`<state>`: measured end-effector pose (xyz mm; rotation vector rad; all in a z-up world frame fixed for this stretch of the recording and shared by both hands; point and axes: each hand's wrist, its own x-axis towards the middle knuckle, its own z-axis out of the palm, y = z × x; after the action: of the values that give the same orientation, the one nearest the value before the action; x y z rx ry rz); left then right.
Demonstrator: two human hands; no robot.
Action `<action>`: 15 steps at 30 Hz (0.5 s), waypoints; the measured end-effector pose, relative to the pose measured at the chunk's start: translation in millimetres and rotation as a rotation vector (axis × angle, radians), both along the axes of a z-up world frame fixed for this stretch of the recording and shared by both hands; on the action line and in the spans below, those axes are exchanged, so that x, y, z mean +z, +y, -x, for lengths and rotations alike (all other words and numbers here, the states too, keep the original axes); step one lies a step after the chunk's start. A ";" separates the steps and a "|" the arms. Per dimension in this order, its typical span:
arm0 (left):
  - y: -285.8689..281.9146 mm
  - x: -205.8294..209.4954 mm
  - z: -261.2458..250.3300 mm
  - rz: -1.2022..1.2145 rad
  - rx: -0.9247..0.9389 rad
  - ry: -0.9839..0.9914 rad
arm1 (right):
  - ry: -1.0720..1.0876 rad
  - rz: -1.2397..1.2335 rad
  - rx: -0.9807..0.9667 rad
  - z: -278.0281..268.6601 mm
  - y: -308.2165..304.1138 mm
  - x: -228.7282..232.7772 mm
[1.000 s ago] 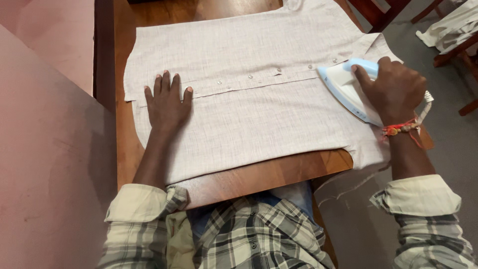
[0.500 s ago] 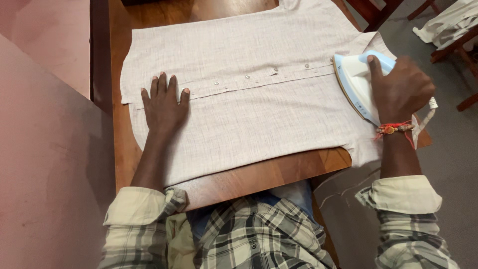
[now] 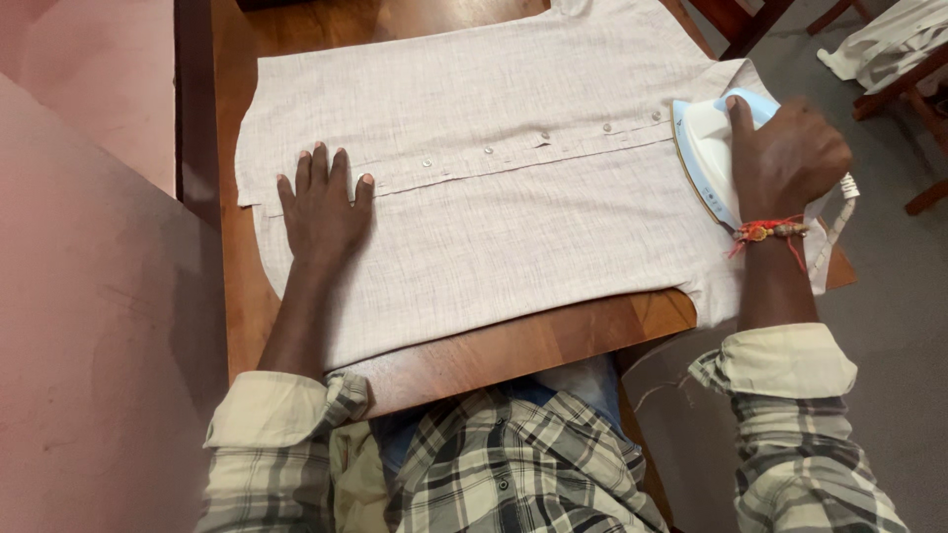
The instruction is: The person irons a white shirt laid flat on a wooden table. They use a blue and white electric iron to smooth the front placket and body of the shirt, moving the iron back and forth while holding the fabric with the left hand.
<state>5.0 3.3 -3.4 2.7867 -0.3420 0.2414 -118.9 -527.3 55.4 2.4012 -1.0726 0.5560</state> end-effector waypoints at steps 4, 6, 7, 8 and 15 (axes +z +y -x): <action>0.2 1.1 1.4 0.022 -0.004 0.007 | -0.024 0.091 0.057 -0.2 -1.1 0.6; -0.1 1.5 2.6 0.021 -0.007 0.002 | -0.037 0.085 0.085 -1.7 -2.4 0.5; -0.1 1.5 3.7 0.020 -0.015 -0.003 | -0.026 0.059 0.065 -2.8 -2.8 -0.2; 0.1 1.3 5.0 0.020 -0.020 -0.009 | -0.016 0.033 0.047 -5.0 -3.5 -0.7; 13.0 8.8 5.7 0.034 -0.121 -0.029 | -0.053 0.265 0.233 2.7 -6.7 -1.9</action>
<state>-0.7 16.3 5.4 2.7195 -0.5075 0.2558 -121.6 -534.0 53.6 2.2981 -0.6928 0.7922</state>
